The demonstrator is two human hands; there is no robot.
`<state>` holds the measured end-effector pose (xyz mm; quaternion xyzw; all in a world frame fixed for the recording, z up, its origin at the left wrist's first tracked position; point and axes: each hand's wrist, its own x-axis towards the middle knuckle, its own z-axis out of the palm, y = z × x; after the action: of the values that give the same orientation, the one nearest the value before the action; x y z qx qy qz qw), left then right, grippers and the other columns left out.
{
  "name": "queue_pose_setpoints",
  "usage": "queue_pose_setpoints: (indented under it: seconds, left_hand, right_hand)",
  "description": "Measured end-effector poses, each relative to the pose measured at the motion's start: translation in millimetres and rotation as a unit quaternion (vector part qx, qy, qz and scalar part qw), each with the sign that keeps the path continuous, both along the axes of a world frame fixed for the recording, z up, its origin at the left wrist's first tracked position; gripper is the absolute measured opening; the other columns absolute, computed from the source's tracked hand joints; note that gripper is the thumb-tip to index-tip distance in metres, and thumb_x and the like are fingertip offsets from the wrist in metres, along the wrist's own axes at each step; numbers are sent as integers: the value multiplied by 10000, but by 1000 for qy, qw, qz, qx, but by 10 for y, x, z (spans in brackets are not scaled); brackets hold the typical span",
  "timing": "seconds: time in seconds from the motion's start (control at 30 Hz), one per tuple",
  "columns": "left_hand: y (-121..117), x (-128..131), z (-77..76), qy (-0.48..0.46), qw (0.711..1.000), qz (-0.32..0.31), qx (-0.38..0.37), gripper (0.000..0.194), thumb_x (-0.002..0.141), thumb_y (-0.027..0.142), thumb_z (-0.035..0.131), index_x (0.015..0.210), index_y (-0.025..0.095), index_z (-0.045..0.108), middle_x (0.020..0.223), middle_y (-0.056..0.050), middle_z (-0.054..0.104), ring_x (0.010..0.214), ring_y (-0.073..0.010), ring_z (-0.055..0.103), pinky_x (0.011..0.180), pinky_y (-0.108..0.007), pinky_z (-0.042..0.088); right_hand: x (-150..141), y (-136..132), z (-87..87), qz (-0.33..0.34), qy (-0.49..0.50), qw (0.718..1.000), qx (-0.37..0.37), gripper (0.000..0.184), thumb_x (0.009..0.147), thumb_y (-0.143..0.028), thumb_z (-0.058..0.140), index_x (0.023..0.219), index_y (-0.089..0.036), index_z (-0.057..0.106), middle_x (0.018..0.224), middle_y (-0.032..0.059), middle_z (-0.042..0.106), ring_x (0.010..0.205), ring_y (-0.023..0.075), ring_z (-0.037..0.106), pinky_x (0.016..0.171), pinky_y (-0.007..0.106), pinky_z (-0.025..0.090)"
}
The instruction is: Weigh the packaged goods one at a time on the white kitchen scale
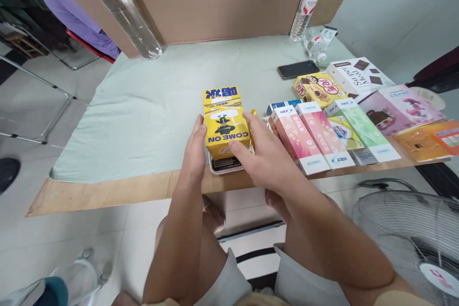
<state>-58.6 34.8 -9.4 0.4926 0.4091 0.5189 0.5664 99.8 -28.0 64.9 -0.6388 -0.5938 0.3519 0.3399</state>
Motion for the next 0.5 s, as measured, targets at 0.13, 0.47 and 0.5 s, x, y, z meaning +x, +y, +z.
queue_pose_setpoints:
  seconds: [0.13, 0.47, 0.5]
  left_hand:
    - [-114, 108, 123, -50, 998, -41, -15, 608, 924, 538, 664, 1469, 277, 596, 1547, -56, 645, 1514, -323, 540, 1227, -465, 509]
    - [-141, 331, 701, 16, 998, 53, 19, 605, 821, 543, 793, 1402, 421, 673, 1534, 71, 654, 1597, -328, 429, 1336, -511, 411]
    - [-76, 397, 765, 21, 998, 50, 21, 576, 807, 521, 802, 1365, 433, 690, 1506, 88, 672, 1601, -319, 424, 1335, -505, 420]
  right_hand:
    - [1, -77, 37, 58, -10, 995, -79, 838, 902, -522, 594, 1645, -199, 380, 1692, 201, 400, 1502, 396, 507, 1202, 617, 473]
    - [317, -136, 152, 91, 119, 988, 23, 929, 868, -539, 678, 1667, -196, 351, 1777, 185, 251, 1627, 357, 338, 1265, 595, 408]
    - [373, -125, 161, 88, 127, 987, 42, 935, 873, -541, 675, 1671, -182, 345, 1785, 187, 226, 1645, 348, 301, 1280, 585, 389]
